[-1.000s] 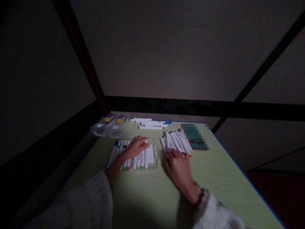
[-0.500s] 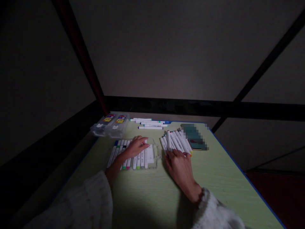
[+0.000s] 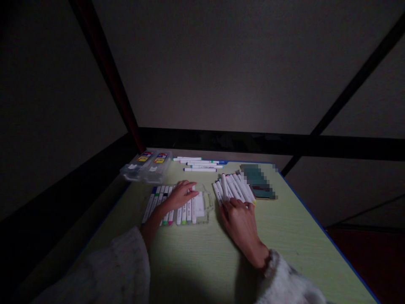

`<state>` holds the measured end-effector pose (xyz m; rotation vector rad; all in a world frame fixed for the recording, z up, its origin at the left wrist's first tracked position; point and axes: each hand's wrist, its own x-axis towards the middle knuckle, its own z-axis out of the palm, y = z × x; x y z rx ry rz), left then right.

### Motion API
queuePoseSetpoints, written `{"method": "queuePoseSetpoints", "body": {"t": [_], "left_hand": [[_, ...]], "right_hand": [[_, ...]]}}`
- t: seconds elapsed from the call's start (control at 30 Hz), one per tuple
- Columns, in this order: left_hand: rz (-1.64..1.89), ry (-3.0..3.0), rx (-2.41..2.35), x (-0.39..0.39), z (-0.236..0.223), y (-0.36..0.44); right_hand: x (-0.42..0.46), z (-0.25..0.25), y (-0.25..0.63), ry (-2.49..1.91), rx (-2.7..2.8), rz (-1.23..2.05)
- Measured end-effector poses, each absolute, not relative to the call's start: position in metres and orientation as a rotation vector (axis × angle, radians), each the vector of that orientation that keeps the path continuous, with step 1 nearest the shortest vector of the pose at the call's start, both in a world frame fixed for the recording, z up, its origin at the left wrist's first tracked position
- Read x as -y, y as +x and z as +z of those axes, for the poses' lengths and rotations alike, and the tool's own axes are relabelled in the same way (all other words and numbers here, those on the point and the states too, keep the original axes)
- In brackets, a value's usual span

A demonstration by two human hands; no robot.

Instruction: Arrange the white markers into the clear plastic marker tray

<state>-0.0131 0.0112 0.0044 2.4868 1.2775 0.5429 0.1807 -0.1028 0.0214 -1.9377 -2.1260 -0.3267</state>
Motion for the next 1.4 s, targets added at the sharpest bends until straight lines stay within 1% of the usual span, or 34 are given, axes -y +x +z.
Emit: {"method": "queuePoseSetpoints", "body": {"t": [0.43,0.83,1.07,1.4], "left_hand": [[0.562,2.498,-1.305,-0.013,0.005,-0.015],[0.514,2.497,-1.377,-0.012,0.006,-0.014],[0.552,2.535,-1.476,-0.012,0.001,-0.006],[0.319,2.556,-1.653,-0.011,0.018,0.006]], "right_hand": [[0.103,0.021,0.181,-1.9,2.13,-0.316],[0.105,0.019,0.178,-1.737,2.201,-0.243],[0.106,0.02,0.177,-1.722,2.215,-0.165],[0.108,0.024,0.174,-1.662,2.234,-0.16]]}}
